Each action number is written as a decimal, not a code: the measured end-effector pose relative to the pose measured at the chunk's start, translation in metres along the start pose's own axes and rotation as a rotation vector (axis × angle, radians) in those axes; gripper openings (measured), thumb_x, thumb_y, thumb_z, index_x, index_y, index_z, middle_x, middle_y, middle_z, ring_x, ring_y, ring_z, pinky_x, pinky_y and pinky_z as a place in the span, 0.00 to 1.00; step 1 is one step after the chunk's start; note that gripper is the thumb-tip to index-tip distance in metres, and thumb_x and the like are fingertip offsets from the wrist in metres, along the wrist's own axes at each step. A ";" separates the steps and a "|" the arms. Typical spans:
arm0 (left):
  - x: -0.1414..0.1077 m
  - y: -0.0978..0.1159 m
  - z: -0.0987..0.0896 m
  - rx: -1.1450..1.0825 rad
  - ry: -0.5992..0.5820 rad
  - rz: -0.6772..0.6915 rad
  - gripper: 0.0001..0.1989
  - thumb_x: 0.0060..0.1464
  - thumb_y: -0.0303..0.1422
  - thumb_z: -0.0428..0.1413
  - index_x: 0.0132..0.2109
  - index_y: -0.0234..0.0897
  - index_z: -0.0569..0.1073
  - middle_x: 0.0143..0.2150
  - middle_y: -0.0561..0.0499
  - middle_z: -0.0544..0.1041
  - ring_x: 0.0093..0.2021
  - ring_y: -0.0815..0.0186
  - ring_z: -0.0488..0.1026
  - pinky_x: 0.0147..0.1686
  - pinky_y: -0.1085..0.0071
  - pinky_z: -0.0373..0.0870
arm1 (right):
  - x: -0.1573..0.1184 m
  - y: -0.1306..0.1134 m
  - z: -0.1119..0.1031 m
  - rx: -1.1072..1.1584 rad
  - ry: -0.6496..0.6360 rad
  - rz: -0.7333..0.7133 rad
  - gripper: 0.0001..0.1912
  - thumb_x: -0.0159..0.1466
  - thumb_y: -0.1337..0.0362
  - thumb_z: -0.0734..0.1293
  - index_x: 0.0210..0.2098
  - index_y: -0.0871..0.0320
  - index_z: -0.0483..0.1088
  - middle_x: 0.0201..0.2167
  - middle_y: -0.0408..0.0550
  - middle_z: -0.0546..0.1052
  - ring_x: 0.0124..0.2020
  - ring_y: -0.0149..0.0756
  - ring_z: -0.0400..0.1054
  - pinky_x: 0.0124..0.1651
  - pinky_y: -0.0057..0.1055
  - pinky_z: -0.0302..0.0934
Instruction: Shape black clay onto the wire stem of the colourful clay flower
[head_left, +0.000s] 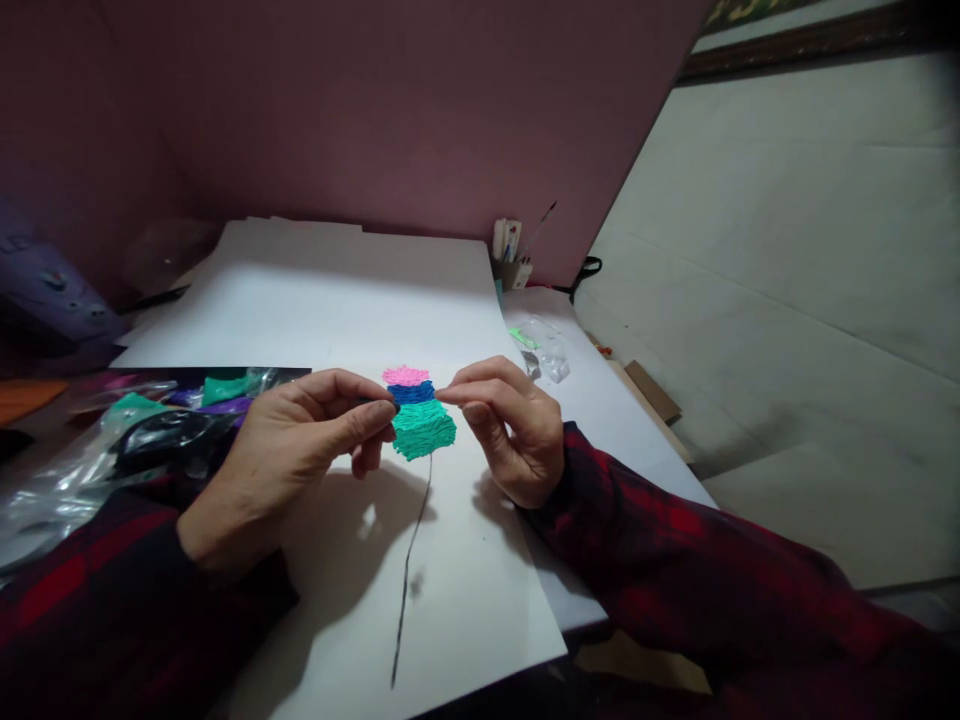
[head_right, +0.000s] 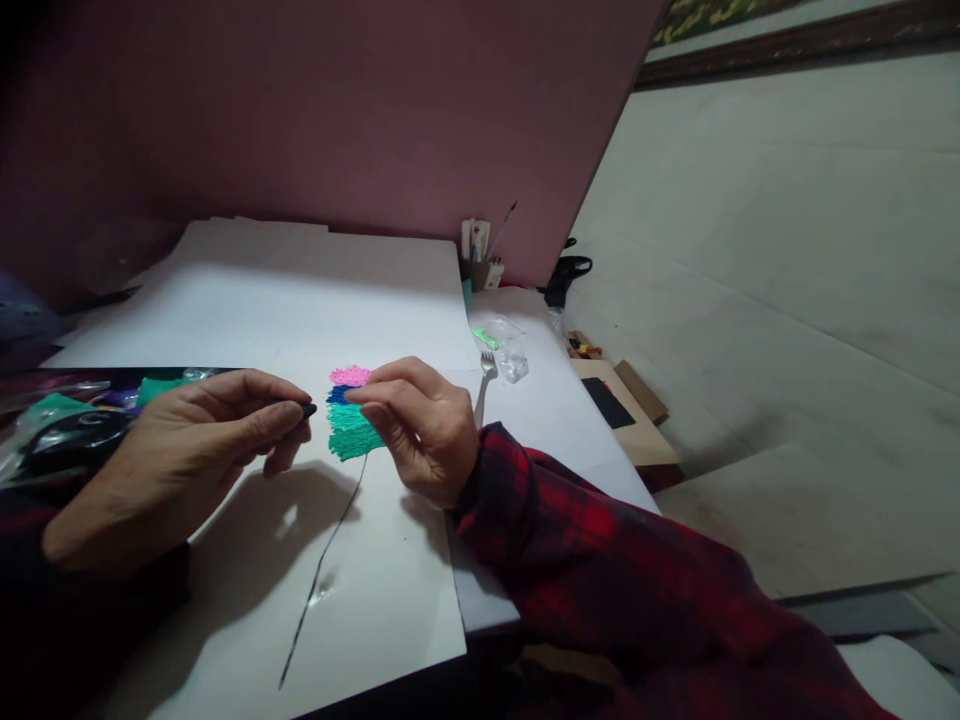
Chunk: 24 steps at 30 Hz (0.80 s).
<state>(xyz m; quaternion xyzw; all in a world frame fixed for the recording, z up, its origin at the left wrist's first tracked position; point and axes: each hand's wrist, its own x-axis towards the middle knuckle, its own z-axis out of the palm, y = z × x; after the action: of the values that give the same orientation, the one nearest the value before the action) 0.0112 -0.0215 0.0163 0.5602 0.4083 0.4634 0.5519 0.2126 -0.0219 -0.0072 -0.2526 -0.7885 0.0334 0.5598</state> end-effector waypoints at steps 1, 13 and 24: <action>0.000 0.001 0.001 0.005 0.005 -0.006 0.04 0.48 0.30 0.64 0.30 0.36 0.76 0.21 0.54 0.74 0.20 0.73 0.67 0.21 0.78 0.65 | 0.000 0.000 0.000 0.000 0.001 0.000 0.11 0.68 0.67 0.59 0.43 0.59 0.73 0.37 0.50 0.74 0.38 0.33 0.70 0.38 0.35 0.70; -0.002 0.002 0.002 -0.079 0.008 -0.050 0.09 0.51 0.34 0.62 0.30 0.36 0.72 0.29 0.49 0.79 0.22 0.70 0.71 0.20 0.78 0.66 | 0.000 0.000 0.000 0.007 0.003 -0.007 0.11 0.67 0.68 0.60 0.42 0.60 0.73 0.37 0.51 0.73 0.38 0.33 0.70 0.39 0.35 0.70; 0.002 0.000 0.002 -0.128 -0.020 -0.093 0.06 0.44 0.29 0.66 0.28 0.33 0.76 0.23 0.51 0.77 0.23 0.72 0.72 0.24 0.80 0.69 | 0.000 0.000 -0.001 0.007 -0.015 -0.007 0.11 0.67 0.70 0.60 0.43 0.62 0.73 0.38 0.51 0.73 0.39 0.33 0.70 0.41 0.35 0.69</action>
<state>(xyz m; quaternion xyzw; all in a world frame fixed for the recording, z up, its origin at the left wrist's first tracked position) 0.0138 -0.0196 0.0166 0.5088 0.3979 0.4570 0.6115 0.2136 -0.0223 -0.0071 -0.2477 -0.7933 0.0362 0.5550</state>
